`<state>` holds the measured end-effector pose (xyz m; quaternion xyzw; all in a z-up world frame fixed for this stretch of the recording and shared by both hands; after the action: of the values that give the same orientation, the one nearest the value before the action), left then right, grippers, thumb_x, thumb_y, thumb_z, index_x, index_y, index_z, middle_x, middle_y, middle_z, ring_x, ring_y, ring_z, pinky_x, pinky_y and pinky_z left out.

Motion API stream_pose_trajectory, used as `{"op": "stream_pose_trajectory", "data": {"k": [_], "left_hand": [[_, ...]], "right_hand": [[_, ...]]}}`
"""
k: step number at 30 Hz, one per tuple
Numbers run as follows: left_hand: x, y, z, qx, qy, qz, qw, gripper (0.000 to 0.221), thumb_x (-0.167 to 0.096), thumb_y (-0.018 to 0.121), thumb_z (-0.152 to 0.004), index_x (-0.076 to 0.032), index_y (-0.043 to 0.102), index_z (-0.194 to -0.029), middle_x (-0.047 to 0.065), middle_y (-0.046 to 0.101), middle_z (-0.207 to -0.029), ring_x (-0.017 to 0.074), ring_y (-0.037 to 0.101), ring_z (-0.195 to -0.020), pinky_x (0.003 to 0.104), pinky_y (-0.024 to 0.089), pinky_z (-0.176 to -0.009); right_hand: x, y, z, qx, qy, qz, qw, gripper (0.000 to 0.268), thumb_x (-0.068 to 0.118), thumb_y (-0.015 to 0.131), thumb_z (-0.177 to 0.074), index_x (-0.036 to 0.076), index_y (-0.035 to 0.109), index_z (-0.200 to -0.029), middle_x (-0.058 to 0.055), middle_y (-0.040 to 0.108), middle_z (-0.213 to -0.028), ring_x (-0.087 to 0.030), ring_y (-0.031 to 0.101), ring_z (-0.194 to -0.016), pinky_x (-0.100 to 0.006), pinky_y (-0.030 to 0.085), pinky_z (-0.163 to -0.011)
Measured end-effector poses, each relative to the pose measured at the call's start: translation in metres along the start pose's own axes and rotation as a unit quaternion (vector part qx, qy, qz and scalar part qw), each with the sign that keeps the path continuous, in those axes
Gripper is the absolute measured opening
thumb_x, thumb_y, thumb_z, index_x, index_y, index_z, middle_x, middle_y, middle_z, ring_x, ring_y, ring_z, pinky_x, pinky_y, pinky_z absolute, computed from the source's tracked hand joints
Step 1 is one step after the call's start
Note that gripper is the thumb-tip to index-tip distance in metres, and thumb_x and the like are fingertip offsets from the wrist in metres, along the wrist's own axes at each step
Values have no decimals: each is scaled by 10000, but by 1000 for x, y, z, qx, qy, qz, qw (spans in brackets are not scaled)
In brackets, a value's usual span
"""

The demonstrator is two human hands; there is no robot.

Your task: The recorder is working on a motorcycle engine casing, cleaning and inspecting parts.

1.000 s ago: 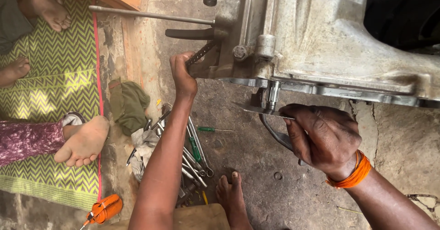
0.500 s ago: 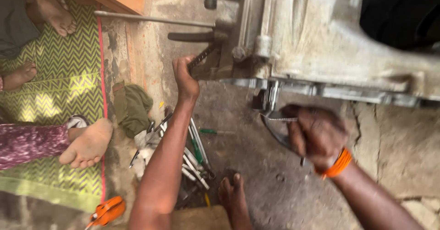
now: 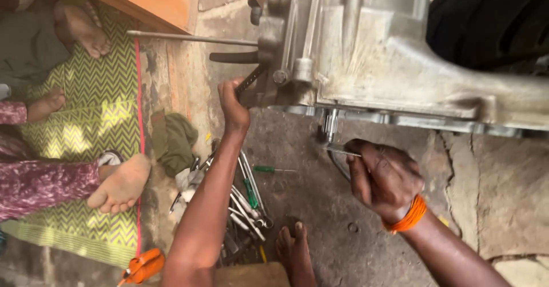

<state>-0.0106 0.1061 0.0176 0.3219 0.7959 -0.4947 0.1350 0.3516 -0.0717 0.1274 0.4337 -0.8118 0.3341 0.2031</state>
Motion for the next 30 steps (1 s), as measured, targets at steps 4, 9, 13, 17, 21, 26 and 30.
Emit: {"op": "stream_pose_trajectory", "data": {"k": [4,9,13,17,21,26,30], "left_hand": [[7,-2,12,-8,-110,143,984,169,-119,452,-1082,-21,589,-1100,109,500,-1173,206,583,-1058,337,535,-931],[14,3,11,0,-215,202,956,216,-134,429,-1066,-43,613,-1002,89,481,-1146,196,564,-948,343,526,-710],[-20,-6,4,0,-38,72,997,128,-109,491,-1059,-26,587,-1079,100,524,-1150,204,561,-1041,334,517,-886],[-10,-1,6,-4,-78,126,989,136,-109,492,-1057,-34,603,-1032,93,503,-1119,192,544,-1001,329,516,-852],[-22,-4,0,5,-51,120,991,150,-111,471,-1070,-35,600,-1054,87,513,-1134,182,551,-1006,317,518,-838],[-10,3,6,5,-124,187,975,192,-154,456,-1095,-39,602,-1047,70,465,-1147,142,527,-941,272,512,-712],[1,7,9,19,-133,213,968,208,-188,416,-1091,-61,578,-1063,45,471,-1137,119,576,-976,267,581,-730]], "right_hand": [[17,-10,-6,-17,-26,-41,999,156,-32,686,-1005,-17,646,-1155,-157,759,-1017,-219,760,-838,-336,624,-716],[9,-11,2,-28,-12,-34,999,195,-49,711,-956,-1,670,-1140,-148,778,-1013,-166,758,-780,-316,634,-692],[9,-14,4,-18,-11,-2,1000,164,-23,728,-940,-27,714,-1103,-121,772,-914,-158,716,-672,-318,589,-603],[21,-21,-18,-6,-33,-34,999,150,-7,680,-1012,-17,693,-1162,-124,754,-937,-189,736,-744,-331,615,-684],[-4,-4,16,-36,-37,-29,998,163,-63,666,-952,-29,735,-1095,-141,798,-900,-114,685,-598,-283,575,-551],[8,-12,7,-44,-62,7,997,142,15,686,-1012,-9,677,-1151,-143,784,-993,-200,771,-792,-323,624,-668],[4,-13,5,-22,1,-51,998,176,-11,682,-1008,-32,680,-1183,-142,773,-993,-166,754,-780,-323,637,-691]]}}
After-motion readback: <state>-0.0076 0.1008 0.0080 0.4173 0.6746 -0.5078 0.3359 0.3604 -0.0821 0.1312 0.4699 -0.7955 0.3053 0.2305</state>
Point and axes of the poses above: each hand's wrist, its own z-axis away from the middle knuckle, its own y-axis out of the palm, x = y × z, the point moved 10 cm from there along -z, towards the middle knuckle
